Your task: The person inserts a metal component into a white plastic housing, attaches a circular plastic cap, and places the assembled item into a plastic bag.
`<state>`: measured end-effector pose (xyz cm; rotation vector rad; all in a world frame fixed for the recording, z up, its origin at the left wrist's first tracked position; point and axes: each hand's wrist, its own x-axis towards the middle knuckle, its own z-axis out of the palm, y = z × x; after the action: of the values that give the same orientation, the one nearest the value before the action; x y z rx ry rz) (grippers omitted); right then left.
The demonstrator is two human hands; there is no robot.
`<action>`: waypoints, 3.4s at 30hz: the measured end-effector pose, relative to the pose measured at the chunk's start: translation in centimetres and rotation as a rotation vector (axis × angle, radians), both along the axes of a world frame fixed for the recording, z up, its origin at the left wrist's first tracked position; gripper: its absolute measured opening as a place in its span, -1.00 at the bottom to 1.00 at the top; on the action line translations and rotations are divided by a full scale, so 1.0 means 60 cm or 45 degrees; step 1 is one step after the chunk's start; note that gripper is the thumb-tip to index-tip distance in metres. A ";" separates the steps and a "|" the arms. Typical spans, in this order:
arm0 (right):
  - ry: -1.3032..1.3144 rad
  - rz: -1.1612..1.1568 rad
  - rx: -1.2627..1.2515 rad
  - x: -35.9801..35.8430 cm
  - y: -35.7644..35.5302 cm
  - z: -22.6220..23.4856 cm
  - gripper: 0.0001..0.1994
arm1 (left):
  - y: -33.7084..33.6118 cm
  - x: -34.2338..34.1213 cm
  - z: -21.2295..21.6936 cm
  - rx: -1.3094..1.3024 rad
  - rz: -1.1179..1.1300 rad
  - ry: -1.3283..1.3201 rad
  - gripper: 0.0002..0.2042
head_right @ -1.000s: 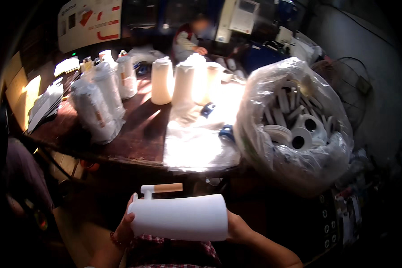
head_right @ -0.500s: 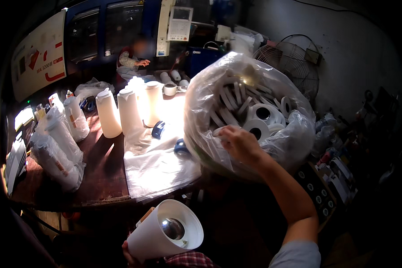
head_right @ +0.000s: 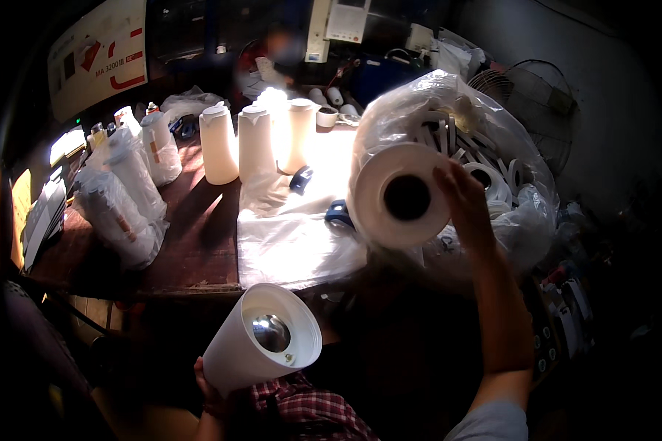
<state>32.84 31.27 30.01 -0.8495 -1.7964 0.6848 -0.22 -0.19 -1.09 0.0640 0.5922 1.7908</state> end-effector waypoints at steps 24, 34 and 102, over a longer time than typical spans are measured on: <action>-0.247 0.729 -0.764 -0.186 -0.264 -0.251 -0.19 | -0.051 0.002 0.035 -0.013 0.221 0.237 -0.36; -0.121 0.933 -0.334 -0.175 -0.264 -0.266 -0.16 | -0.063 0.009 0.046 -0.103 0.136 0.216 -0.39; 0.072 0.925 0.097 -0.170 -0.279 -0.219 -0.03 | -0.071 -0.047 0.176 -0.046 -0.280 0.206 -0.43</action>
<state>22.64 14.51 16.89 -0.0960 -2.0621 1.0705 -3.03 -4.44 9.47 0.2425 0.7054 1.5701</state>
